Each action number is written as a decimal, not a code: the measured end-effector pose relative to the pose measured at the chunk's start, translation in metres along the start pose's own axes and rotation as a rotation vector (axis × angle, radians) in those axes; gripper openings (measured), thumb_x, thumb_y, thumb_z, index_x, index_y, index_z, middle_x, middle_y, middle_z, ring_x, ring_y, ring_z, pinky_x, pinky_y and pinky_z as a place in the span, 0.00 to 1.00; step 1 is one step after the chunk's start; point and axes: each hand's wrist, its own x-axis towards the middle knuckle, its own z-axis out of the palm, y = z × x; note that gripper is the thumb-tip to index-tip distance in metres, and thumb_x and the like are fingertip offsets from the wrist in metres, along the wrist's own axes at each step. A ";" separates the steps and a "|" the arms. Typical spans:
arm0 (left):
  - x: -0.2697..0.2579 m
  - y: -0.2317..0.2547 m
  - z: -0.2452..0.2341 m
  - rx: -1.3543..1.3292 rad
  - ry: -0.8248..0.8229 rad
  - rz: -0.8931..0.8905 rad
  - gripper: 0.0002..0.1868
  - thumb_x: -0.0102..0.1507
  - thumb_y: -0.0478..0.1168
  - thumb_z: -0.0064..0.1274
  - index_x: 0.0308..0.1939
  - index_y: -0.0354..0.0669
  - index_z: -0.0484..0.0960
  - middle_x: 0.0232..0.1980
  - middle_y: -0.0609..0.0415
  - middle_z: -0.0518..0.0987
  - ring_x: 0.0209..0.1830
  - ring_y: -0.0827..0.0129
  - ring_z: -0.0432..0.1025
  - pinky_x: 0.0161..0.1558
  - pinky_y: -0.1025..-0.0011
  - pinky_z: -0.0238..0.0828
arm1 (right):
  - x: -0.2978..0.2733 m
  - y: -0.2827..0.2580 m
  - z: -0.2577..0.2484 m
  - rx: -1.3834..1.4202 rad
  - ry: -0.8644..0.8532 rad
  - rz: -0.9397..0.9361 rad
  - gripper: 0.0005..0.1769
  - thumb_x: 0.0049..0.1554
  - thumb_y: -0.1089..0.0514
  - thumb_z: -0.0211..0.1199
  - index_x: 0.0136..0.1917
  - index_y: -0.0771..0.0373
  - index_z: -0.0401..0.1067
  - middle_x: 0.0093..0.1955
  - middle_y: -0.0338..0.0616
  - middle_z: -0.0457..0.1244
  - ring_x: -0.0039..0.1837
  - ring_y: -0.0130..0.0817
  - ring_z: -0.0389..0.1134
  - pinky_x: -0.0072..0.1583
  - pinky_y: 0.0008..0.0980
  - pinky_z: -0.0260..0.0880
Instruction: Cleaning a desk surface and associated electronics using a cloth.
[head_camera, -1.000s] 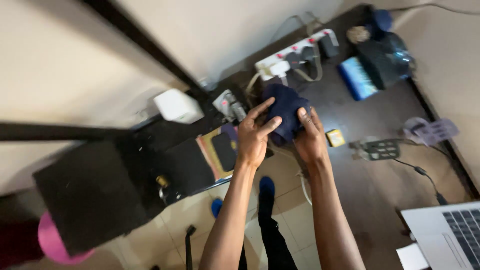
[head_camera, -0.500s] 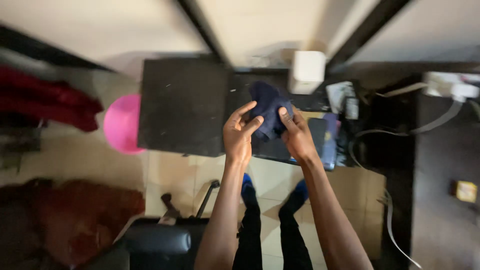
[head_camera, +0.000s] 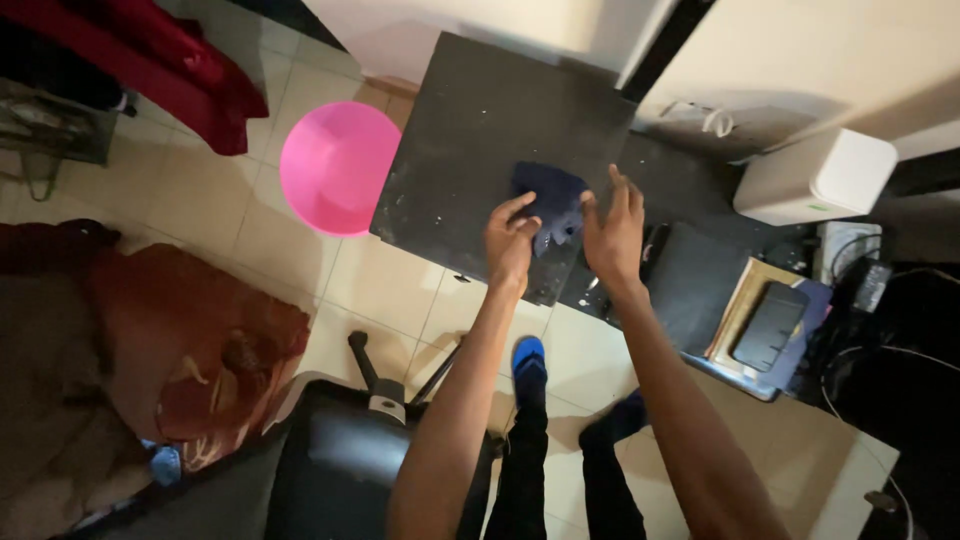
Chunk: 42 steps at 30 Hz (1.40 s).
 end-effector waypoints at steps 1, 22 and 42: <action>0.003 0.004 -0.006 -0.004 0.005 -0.004 0.24 0.63 0.17 0.56 0.63 0.32 0.81 0.54 0.49 0.74 0.48 0.66 0.63 0.52 0.70 0.67 | -0.001 -0.004 0.012 -0.004 -0.007 0.000 0.29 0.68 0.53 0.59 0.77 0.68 0.59 0.72 0.66 0.58 0.73 0.60 0.59 0.72 0.51 0.59; 0.031 0.092 -0.141 1.114 0.241 0.513 0.16 0.67 0.31 0.50 0.60 0.39 0.78 0.69 0.40 0.74 0.76 0.43 0.62 0.73 0.53 0.62 | 0.128 0.029 0.187 -0.462 0.065 -0.074 0.27 0.73 0.46 0.54 0.80 0.59 0.61 0.84 0.59 0.47 0.84 0.60 0.44 0.79 0.63 0.41; 0.077 0.096 -0.157 1.043 0.430 0.326 0.27 0.76 0.52 0.33 0.67 0.33 0.73 0.72 0.34 0.69 0.76 0.41 0.59 0.74 0.48 0.52 | 0.044 0.028 0.106 -0.551 -0.202 -0.167 0.27 0.67 0.44 0.59 0.77 0.52 0.67 0.85 0.59 0.48 0.86 0.59 0.45 0.79 0.65 0.43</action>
